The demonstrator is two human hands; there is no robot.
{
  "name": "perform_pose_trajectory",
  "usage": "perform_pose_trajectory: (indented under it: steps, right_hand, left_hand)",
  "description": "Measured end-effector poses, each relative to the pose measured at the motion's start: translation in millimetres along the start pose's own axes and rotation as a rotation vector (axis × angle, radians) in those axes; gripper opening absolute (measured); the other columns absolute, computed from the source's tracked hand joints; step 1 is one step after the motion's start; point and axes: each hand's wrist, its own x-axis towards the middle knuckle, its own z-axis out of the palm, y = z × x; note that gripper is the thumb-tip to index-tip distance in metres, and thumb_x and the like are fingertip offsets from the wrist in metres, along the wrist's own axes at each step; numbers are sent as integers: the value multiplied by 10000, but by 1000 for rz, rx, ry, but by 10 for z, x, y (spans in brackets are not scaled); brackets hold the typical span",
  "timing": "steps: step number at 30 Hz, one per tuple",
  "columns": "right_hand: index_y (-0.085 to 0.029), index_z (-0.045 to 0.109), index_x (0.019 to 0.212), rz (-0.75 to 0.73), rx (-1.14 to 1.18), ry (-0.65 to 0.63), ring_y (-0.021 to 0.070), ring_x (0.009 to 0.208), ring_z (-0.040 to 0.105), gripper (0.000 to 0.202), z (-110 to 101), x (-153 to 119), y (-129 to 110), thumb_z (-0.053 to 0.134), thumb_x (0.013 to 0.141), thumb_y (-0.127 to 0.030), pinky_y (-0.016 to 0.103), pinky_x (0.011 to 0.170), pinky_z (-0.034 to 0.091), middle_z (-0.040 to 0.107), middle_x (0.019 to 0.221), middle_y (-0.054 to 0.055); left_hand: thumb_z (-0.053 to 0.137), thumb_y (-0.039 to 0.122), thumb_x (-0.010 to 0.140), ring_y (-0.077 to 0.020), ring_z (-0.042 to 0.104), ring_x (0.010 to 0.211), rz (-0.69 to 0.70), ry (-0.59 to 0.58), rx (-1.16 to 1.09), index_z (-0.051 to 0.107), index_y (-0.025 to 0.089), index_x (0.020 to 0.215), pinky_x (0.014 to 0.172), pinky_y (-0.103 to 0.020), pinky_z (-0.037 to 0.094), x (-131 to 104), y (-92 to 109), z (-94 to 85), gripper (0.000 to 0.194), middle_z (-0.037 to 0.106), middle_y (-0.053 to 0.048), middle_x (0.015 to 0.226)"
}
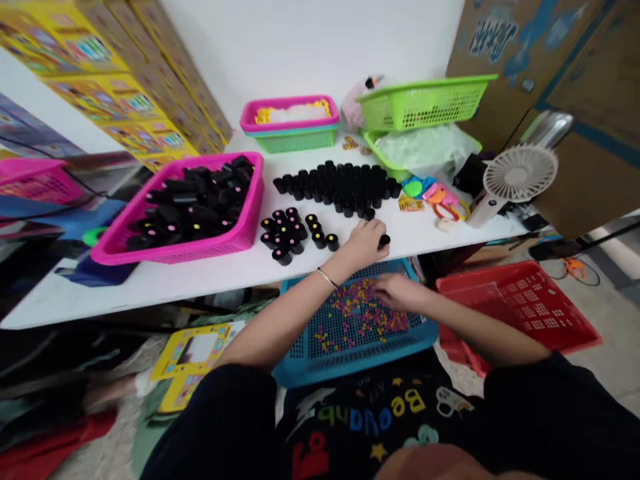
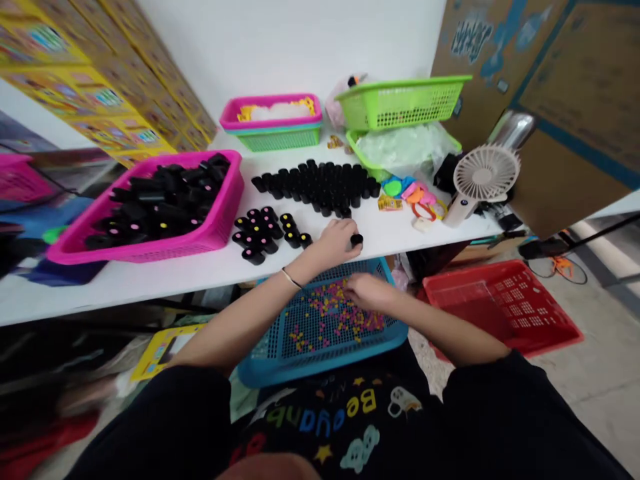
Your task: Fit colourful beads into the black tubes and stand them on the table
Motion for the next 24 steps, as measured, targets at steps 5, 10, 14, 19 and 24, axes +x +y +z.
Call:
perform_pose_trajectory:
  steps: [5, 10, 14, 19, 24]
  right_hand:
    - [-198, 798, 1070, -68, 314, 724, 210, 960, 715, 226, -517, -56, 180, 613, 1032, -322, 338, 825, 610, 770, 1077, 94]
    - [-189, 829, 1036, -11, 218, 752, 217, 954, 686, 205, -516, 256, 383, 665, 988, -304, 334, 755, 612, 732, 1114, 102]
    - [-196, 841, 1024, 13, 96, 780, 226, 924, 665, 196, -511, 324, 415, 661, 987, -266, 380, 822, 609, 720, 1068, 100]
    - [-194, 825, 1045, -6, 5, 679, 247, 951, 660, 214, -613, 304, 400, 622, 1003, -248, 422, 900, 602, 689, 1006, 95]
    - [-198, 773, 1156, 0, -94, 669, 270, 1067, 661, 298, -525, 291, 332, 509, 1017, -188, 460, 1002, 582, 666, 1049, 113]
  left_hand:
    - [702, 220, 928, -183, 699, 916, -42, 54, -435, 581, 189, 1175, 886, -326, 562, -199, -281, 178, 276, 739, -61, 1020]
    - [756, 205, 853, -103, 615, 694, -75, 144, -607, 457, 215, 1387, 729, -242, 510, -225, -365, 294, 612, 712, 34, 895]
    - [765, 183, 814, -96, 576, 634, -87, 177, -654, 438, 212, 1439, 681, -226, 478, -201, -351, 318, 706, 651, 78, 786]
    - [762, 189, 800, -113, 597, 656, -70, 205, -625, 495, 209, 1415, 712, -240, 475, -188, -341, 327, 670, 614, 88, 730]
    - [742, 176, 806, -119, 592, 669, -67, 199, -566, 554, 202, 1370, 721, -242, 476, -196, -315, 319, 595, 609, 78, 725]
